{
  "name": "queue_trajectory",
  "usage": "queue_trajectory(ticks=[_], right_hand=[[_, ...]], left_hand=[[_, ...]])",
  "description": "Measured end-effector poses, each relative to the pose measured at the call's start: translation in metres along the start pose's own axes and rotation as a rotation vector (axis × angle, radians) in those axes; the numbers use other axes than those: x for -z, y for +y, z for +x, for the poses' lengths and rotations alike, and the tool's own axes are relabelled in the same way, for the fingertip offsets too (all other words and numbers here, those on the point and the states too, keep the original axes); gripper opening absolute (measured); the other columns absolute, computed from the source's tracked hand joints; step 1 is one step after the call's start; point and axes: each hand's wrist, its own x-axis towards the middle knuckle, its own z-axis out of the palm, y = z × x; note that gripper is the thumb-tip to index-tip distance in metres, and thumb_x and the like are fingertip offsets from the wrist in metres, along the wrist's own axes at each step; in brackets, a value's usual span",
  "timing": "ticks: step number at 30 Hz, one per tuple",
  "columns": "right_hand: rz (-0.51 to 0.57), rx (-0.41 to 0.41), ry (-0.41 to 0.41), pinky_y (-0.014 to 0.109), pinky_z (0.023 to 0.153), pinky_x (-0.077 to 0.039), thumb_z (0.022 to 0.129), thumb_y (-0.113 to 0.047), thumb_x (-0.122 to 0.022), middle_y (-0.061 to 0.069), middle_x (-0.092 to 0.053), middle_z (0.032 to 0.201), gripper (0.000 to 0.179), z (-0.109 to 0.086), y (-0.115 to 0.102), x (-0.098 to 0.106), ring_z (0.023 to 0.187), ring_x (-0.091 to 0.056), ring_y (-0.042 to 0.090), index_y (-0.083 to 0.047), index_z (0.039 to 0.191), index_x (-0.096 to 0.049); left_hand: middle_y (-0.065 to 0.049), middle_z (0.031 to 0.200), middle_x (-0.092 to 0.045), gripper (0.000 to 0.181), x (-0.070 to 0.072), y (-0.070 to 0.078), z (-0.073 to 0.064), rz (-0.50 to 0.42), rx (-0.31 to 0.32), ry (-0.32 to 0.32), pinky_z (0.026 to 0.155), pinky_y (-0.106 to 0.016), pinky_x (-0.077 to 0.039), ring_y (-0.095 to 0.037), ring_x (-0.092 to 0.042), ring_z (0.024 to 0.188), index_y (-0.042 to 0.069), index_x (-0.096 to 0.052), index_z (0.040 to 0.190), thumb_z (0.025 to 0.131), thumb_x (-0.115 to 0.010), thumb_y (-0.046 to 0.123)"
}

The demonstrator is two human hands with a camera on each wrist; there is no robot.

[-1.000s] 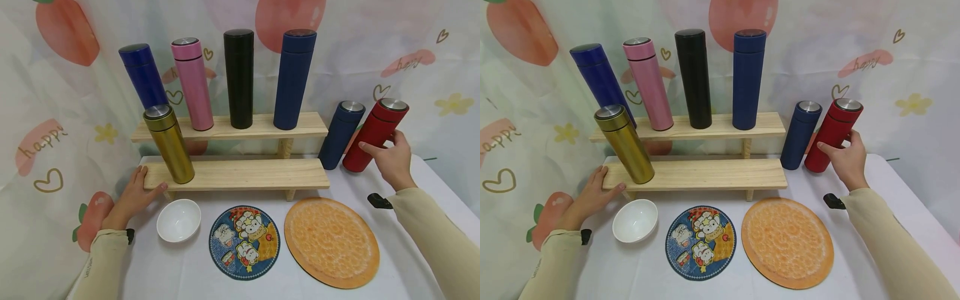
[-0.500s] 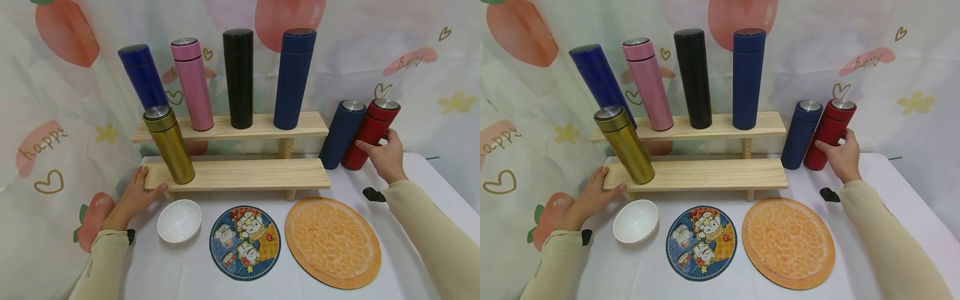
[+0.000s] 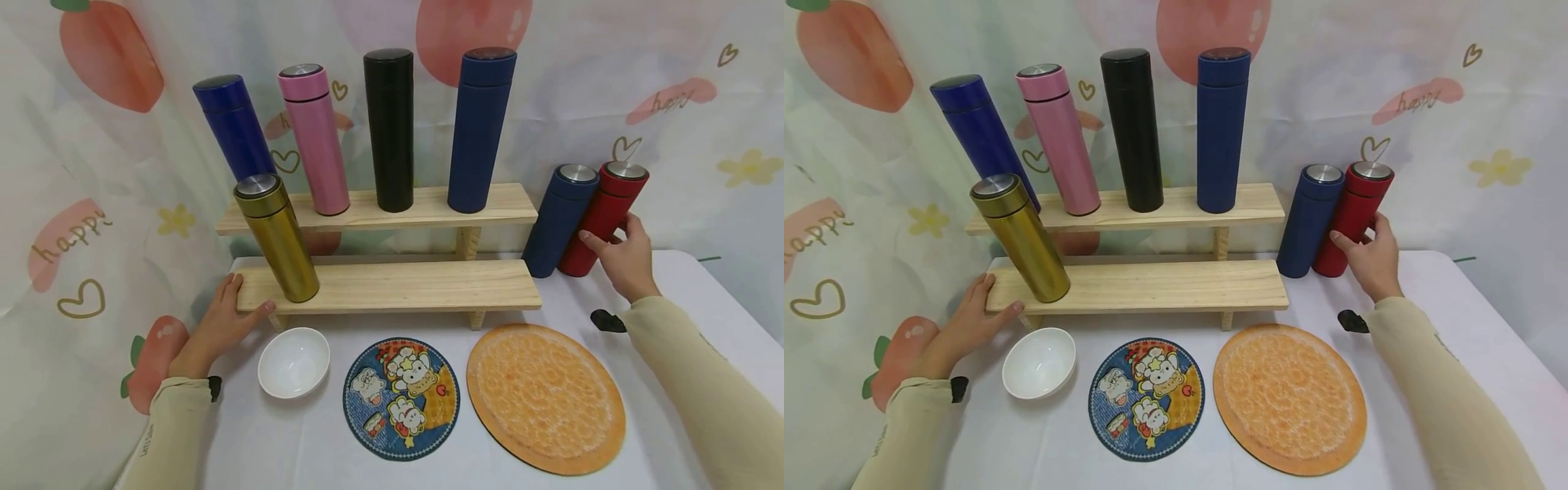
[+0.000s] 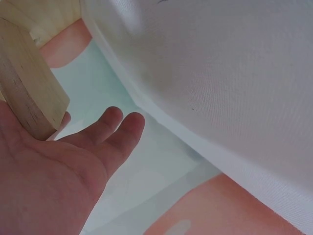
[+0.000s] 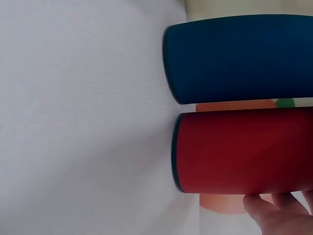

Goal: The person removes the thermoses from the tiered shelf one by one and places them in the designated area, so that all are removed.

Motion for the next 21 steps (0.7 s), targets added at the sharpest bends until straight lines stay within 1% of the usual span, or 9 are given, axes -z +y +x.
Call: queue_trajectory(ticks=[3,6,9,11,13,15,17,21], right_hand=[[0.026,-0.005,-0.006,0.055,0.122,-0.034,0.108,-0.041,-0.063,0.012,-0.022,0.176,0.083,-0.002,0.001,-0.002,0.157,-0.028,0.046,-0.02,0.173,-0.016],[0.066,-0.007,0.003,0.053,0.123,-0.032,0.108,-0.037,-0.062,0.01,-0.018,0.178,0.082,-0.004,-0.002,-0.003,0.158,-0.025,0.045,-0.02,0.173,-0.014],[0.15,0.003,0.043,0.045,0.125,-0.027,0.108,-0.03,-0.06,0.005,-0.009,0.179,0.082,-0.007,-0.01,-0.004,0.162,-0.017,0.039,-0.02,0.173,-0.01],[0.208,0.02,0.081,0.038,0.127,-0.021,0.108,-0.025,-0.058,0.001,-0.002,0.18,0.083,-0.011,-0.02,-0.003,0.164,-0.009,0.032,-0.019,0.173,-0.007],[0.255,0.053,0.122,0.03,0.127,-0.015,0.107,-0.022,-0.057,-0.002,0.001,0.18,0.084,-0.016,-0.032,-0.002,0.164,-0.003,0.024,-0.018,0.173,-0.005],[0.267,0.102,0.156,0.024,0.125,-0.011,0.106,-0.02,-0.055,-0.003,0.002,0.18,0.085,-0.021,-0.044,0.0,0.164,0.0,0.018,-0.017,0.173,-0.003],[0.273,0.173,0.19,0.019,0.124,-0.009,0.105,-0.017,-0.054,-0.001,0.0,0.18,0.084,-0.024,-0.057,0.0,0.164,0.0,0.015,-0.014,0.173,-0.004],[0.31,0.296,0.24,0.016,0.123,-0.009,0.102,-0.01,-0.053,0.001,-0.003,0.18,0.084,-0.037,-0.087,-0.002,0.163,-0.004,0.01,-0.009,0.172,-0.007]], left_hand=[[-0.034,0.172,-0.001,0.111,0.001,0.0,0.0,0.002,0.003,0.001,0.122,-0.071,-0.021,-0.059,-0.016,0.154,-0.009,-0.006,0.167,0.102,-0.063,0.062],[-0.034,0.172,-0.002,0.111,0.001,0.0,0.0,0.004,0.002,0.001,0.122,-0.071,-0.02,-0.058,-0.015,0.154,-0.008,-0.007,0.167,0.102,-0.063,0.062],[-0.034,0.172,-0.002,0.111,0.0,0.0,-0.001,0.006,0.004,0.0,0.121,-0.071,-0.02,-0.059,-0.015,0.154,-0.009,-0.007,0.167,0.102,-0.063,0.062],[-0.034,0.172,-0.002,0.111,0.0,0.001,-0.001,0.004,0.005,0.0,0.122,-0.071,-0.02,-0.058,-0.015,0.154,-0.009,-0.007,0.167,0.102,-0.063,0.062],[-0.034,0.172,-0.002,0.111,0.0,0.002,-0.001,0.002,0.006,0.0,0.122,-0.071,-0.02,-0.058,-0.014,0.155,-0.008,-0.007,0.167,0.102,-0.063,0.062],[-0.033,0.173,-0.002,0.11,-0.001,0.002,0.0,0.0,0.009,0.002,0.122,-0.07,-0.019,-0.057,-0.014,0.155,-0.008,-0.007,0.167,0.102,-0.063,0.061],[-0.033,0.173,-0.002,0.111,-0.001,0.002,-0.001,0.0,0.011,0.002,0.122,-0.07,-0.02,-0.057,-0.014,0.155,-0.008,-0.007,0.167,0.102,-0.063,0.062],[-0.033,0.173,-0.002,0.111,0.0,0.002,-0.001,0.007,0.009,0.004,0.122,-0.07,-0.02,-0.058,-0.014,0.155,-0.008,-0.007,0.167,0.102,-0.062,0.062]])
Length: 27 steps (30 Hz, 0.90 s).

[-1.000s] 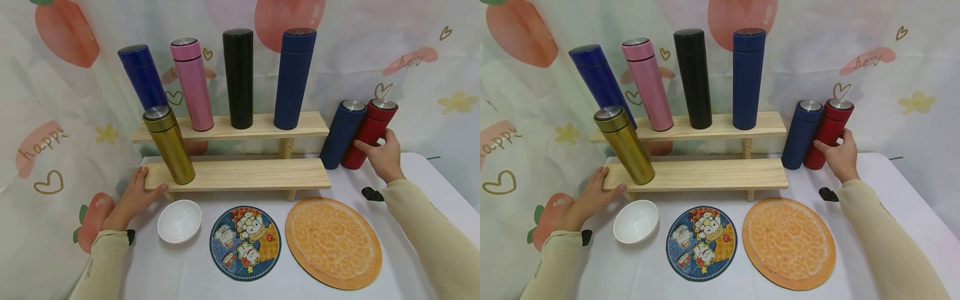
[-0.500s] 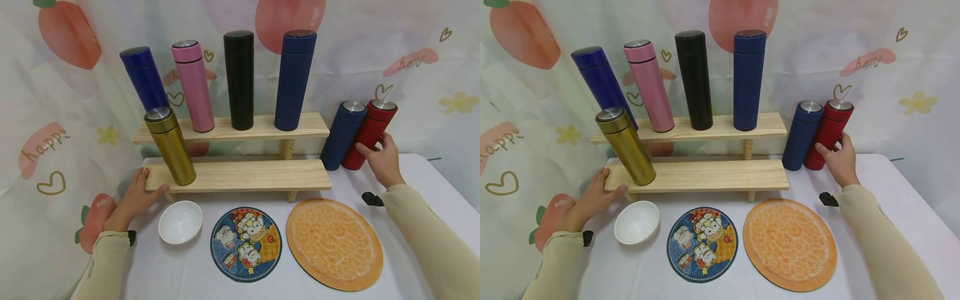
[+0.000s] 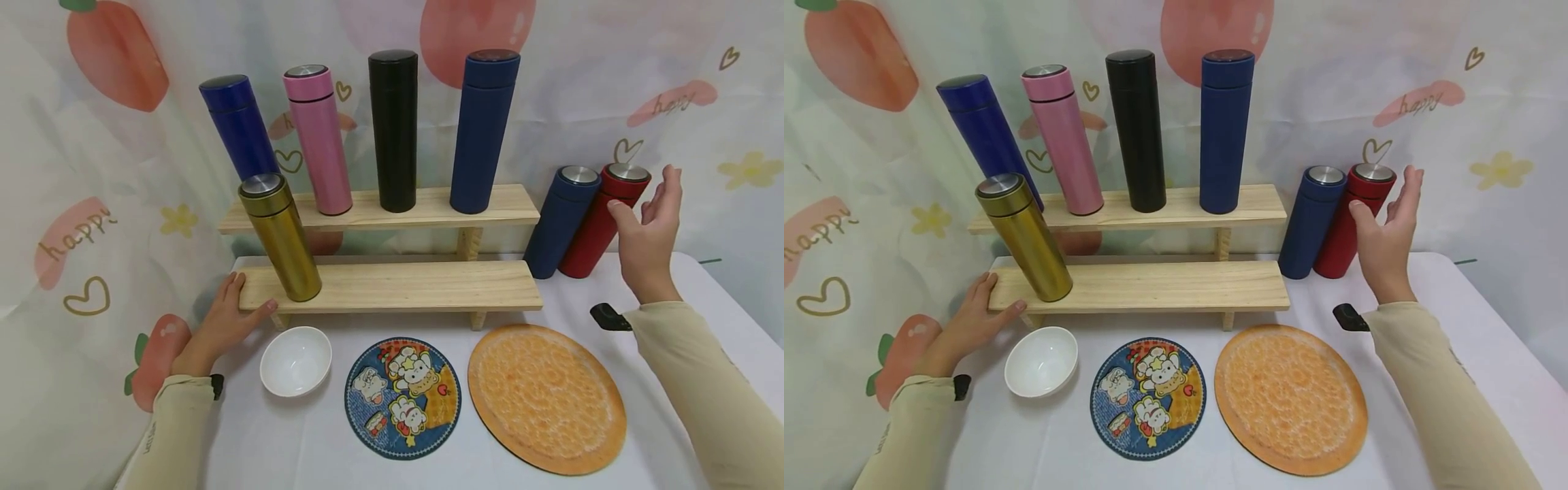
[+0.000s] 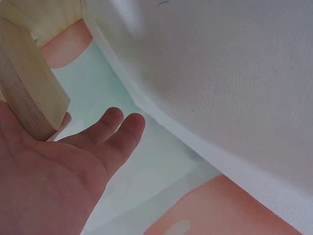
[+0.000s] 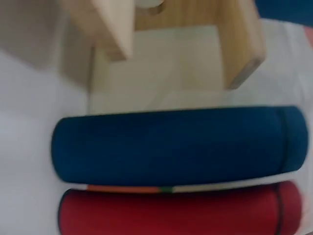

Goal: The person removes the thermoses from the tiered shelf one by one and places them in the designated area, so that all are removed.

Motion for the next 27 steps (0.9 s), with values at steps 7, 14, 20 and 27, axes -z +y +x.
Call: queue_trajectory(ticks=[7,14,20,27], right_hand=[[0.311,0.179,-0.005,0.019,0.125,-0.011,0.095,0.003,-0.056,0.004,-0.008,0.179,0.085,-0.008,-0.037,-0.02,0.161,-0.011,0.008,0.0,0.17,-0.015],[0.51,0.235,-0.086,0.024,0.126,-0.016,0.094,0.007,-0.056,0.006,-0.018,0.177,0.083,-0.019,-0.053,-0.045,0.161,-0.021,0.012,0.002,0.168,-0.02],[0.684,0.253,-0.147,0.028,0.127,-0.021,0.093,0.009,-0.053,0.012,-0.021,0.176,0.079,-0.036,-0.079,-0.074,0.16,-0.025,0.02,0.006,0.166,-0.024],[0.767,0.267,-0.239,0.037,0.128,-0.022,0.094,0.01,-0.051,0.016,-0.023,0.175,0.076,-0.052,-0.097,-0.107,0.161,-0.025,0.03,0.009,0.165,-0.024]], left_hand=[[-0.034,0.172,-0.002,0.11,0.002,0.001,-0.001,0.003,-0.006,0.003,0.122,-0.07,-0.019,-0.058,-0.014,0.155,-0.009,-0.007,0.167,0.103,-0.062,0.06],[-0.035,0.172,-0.002,0.11,0.002,-0.001,-0.002,0.01,-0.007,0.005,0.122,-0.07,-0.02,-0.059,-0.015,0.154,-0.01,-0.008,0.166,0.102,-0.062,0.061],[-0.035,0.172,-0.003,0.11,0.002,-0.002,-0.001,0.014,-0.013,0.01,0.122,-0.07,-0.02,-0.059,-0.016,0.154,-0.01,-0.009,0.166,0.102,-0.062,0.061],[-0.034,0.172,-0.002,0.111,0.0,-0.001,0.0,0.009,-0.002,0.001,0.122,-0.07,-0.021,-0.059,-0.017,0.154,-0.008,-0.008,0.167,0.102,-0.062,0.063]])
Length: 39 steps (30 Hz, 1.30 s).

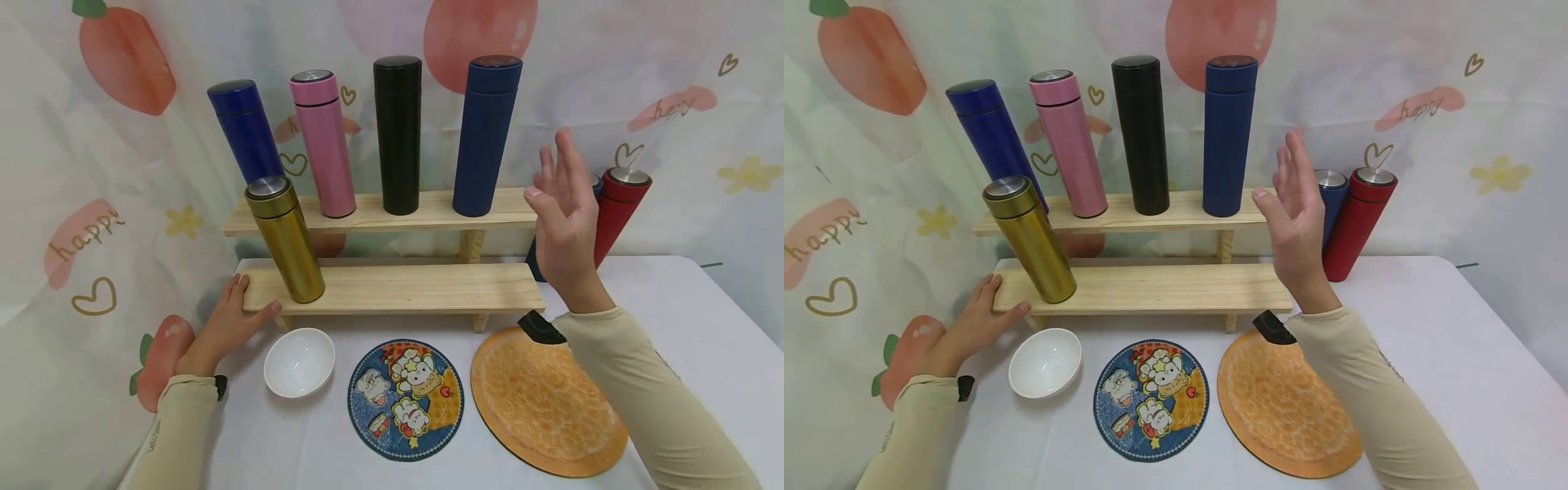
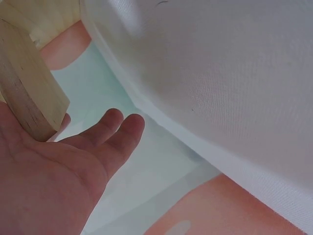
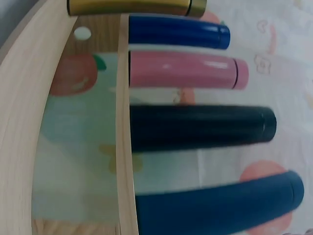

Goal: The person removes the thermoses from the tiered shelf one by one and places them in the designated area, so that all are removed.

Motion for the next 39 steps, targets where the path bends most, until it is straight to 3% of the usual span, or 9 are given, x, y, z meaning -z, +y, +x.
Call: queue_trajectory(ticks=[8,21,27,34,39], right_hand=[[-0.013,-0.075,-0.084,0.041,0.126,-0.027,0.097,0.005,-0.052,0.019,-0.022,0.175,0.074,-0.009,0.016,-0.044,0.16,-0.025,0.038,0.009,0.165,-0.025],[-0.045,-0.176,-0.229,0.045,0.123,-0.035,0.099,-0.011,-0.058,0.015,-0.029,0.173,0.074,-0.028,0.052,-0.113,0.155,-0.037,0.033,0.003,0.166,-0.029],[-0.01,-0.273,-0.275,0.048,0.118,-0.043,0.099,-0.012,-0.061,0.006,-0.032,0.172,0.075,-0.036,0.069,-0.141,0.151,-0.043,0.026,-0.002,0.168,-0.031],[0.011,-0.385,-0.318,0.047,0.116,-0.045,0.099,-0.01,-0.066,0.014,-0.028,0.173,0.078,-0.047,0.09,-0.167,0.154,-0.035,0.039,-0.004,0.168,-0.031],[-0.022,-0.466,-0.343,0.05,0.115,-0.045,0.098,-0.01,-0.069,0.018,-0.032,0.17,0.081,-0.054,0.103,-0.182,0.15,-0.041,0.037,-0.007,0.169,-0.03]], left_hand=[[-0.033,0.172,-0.003,0.11,0.0,-0.001,0.001,-0.002,-0.003,0.005,0.122,-0.069,-0.021,-0.058,-0.017,0.154,-0.008,-0.009,0.167,0.102,-0.062,0.063],[-0.031,0.173,-0.001,0.112,0.001,-0.002,-0.001,-0.021,0.021,0.0,0.123,-0.069,-0.02,-0.057,-0.015,0.155,-0.006,-0.008,0.168,0.101,-0.062,0.065],[-0.031,0.174,-0.004,0.11,0.0,-0.005,0.0,-0.015,0.001,0.024,0.123,-0.069,-0.021,-0.057,-0.017,0.155,-0.005,-0.011,0.168,0.101,-0.063,0.064],[-0.03,0.174,-0.005,0.11,-0.002,-0.004,0.002,-0.017,0.004,0.025,0.123,-0.068,-0.02,-0.056,-0.016,0.156,-0.005,-0.011,0.168,0.1,-0.062,0.065],[-0.031,0.174,-0.005,0.109,-0.002,-0.004,0.002,-0.007,0.016,0.023,0.123,-0.069,-0.021,-0.057,-0.017,0.155,-0.006,-0.012,0.168,0.101,-0.062,0.064]])
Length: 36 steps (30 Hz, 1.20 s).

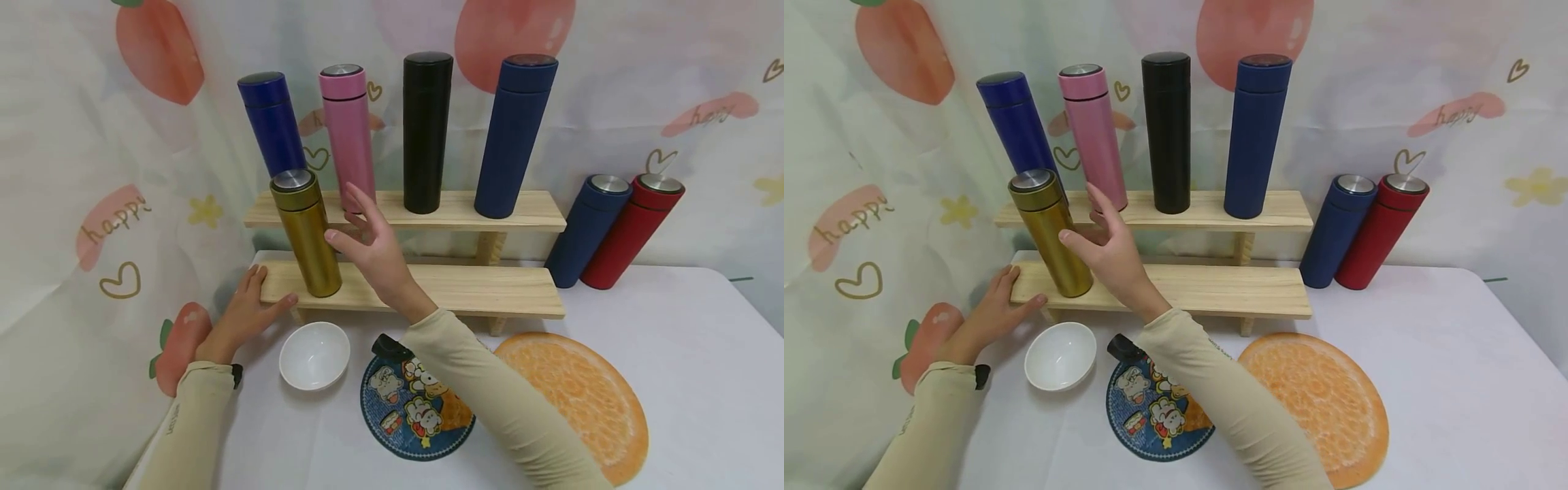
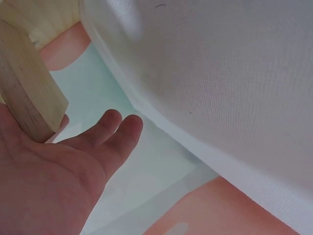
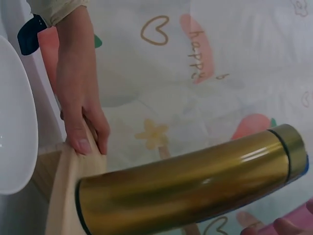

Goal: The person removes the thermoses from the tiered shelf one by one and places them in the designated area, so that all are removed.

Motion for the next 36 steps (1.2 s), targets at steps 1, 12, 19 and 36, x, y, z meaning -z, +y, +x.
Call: queue_trajectory(ticks=[1,12,19,36], right_hand=[[-0.006,-0.016,-0.004,0.05,0.115,-0.045,0.098,-0.01,-0.069,0.017,-0.033,0.17,0.081,0.0,0.003,-0.002,0.148,-0.044,0.037,-0.007,0.169,-0.03],[-0.057,-0.162,-0.026,0.047,0.118,-0.042,0.097,-0.016,-0.074,0.012,-0.041,0.167,0.086,0.003,0.03,-0.018,0.144,-0.05,0.031,-0.012,0.17,-0.028],[-0.104,-0.229,0.0,0.049,0.12,-0.039,0.096,-0.022,-0.078,0.01,-0.041,0.164,0.086,0.008,0.037,-0.026,0.146,-0.047,0.029,-0.019,0.169,-0.034],[-0.142,-0.242,0.103,0.049,0.115,-0.044,0.095,-0.015,-0.081,0.009,-0.054,0.152,0.079,0.014,0.044,-0.038,0.133,-0.055,0.028,-0.019,0.164,-0.044]], left_hand=[[-0.031,0.174,-0.005,0.109,0.0,0.0,0.0,0.003,-0.002,0.002,0.123,-0.069,-0.021,-0.057,-0.017,0.155,-0.006,-0.012,0.168,0.101,-0.062,0.063],[-0.031,0.174,-0.006,0.109,-0.003,0.001,-0.003,0.001,-0.004,0.009,0.123,-0.069,-0.022,-0.058,-0.018,0.155,-0.005,-0.012,0.168,0.101,-0.061,0.065],[-0.031,0.174,-0.005,0.109,0.001,0.006,-0.003,0.003,-0.013,0.002,0.122,-0.07,-0.022,-0.057,-0.017,0.155,-0.006,-0.011,0.168,0.101,-0.061,0.065],[-0.03,0.174,-0.003,0.11,0.001,0.002,-0.001,-0.004,0.006,-0.011,0.122,-0.07,-0.02,-0.056,-0.015,0.156,-0.005,-0.009,0.168,0.101,-0.06,0.066]])
